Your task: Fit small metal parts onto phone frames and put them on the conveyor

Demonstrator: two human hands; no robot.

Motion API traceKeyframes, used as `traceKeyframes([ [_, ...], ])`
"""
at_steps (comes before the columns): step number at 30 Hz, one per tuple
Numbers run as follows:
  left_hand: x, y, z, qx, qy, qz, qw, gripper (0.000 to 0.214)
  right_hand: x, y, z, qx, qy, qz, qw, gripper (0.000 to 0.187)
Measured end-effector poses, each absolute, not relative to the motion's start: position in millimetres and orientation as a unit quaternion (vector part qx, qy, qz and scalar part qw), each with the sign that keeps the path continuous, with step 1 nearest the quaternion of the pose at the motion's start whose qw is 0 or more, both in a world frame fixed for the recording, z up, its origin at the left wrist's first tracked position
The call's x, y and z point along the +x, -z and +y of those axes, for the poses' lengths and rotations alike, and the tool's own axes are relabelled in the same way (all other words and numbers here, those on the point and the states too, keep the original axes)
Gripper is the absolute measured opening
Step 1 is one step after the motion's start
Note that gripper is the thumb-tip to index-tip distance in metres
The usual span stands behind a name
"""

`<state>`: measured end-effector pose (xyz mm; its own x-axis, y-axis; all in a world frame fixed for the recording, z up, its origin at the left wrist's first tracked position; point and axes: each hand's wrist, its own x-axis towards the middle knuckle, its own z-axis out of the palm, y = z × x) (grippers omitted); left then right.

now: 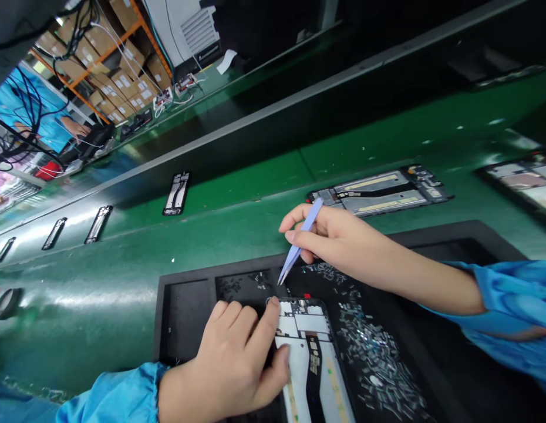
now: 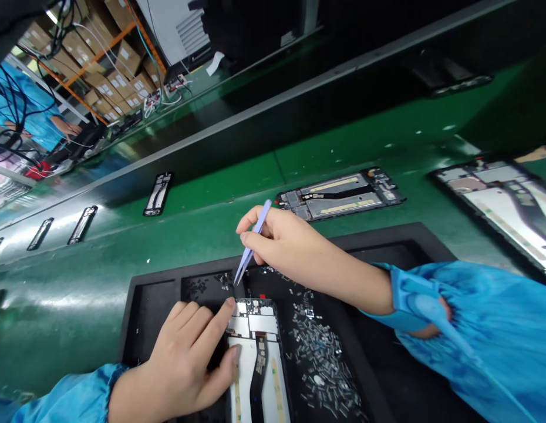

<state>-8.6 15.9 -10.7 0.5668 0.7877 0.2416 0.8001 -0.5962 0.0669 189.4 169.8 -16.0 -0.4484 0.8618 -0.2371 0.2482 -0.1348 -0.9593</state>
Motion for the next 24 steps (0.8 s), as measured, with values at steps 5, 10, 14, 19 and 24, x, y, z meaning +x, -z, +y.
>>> traceKeyframes([
  [5, -14, 6, 20, -0.895, 0.115, -0.428, 0.055, 0.047, 189, 21, 173, -0.449, -0.609, -0.6, 0.261, 0.013],
  [10, -9, -7, -27, -0.847, 0.149, -0.51, 0.013, 0.042, 191, 18, 179, -0.439, -0.613, -0.597, 0.273, 0.014],
  [14, 26, 5, -79, -0.778, 0.151, -0.609, 0.039, 0.054, 190, 15, 180, -0.409, -0.623, -0.611, 0.267, 0.013],
  [19, 44, 5, -46, -0.735, 0.161, -0.656, -0.061, 0.039, 191, 17, 179, -0.374, -0.616, -0.655, 0.226, 0.016],
  [24, 20, -16, 29, -0.781, 0.11, -0.596, -0.15, 0.03, 193, 19, 177, -0.347, -0.582, -0.713, 0.183, 0.009],
])
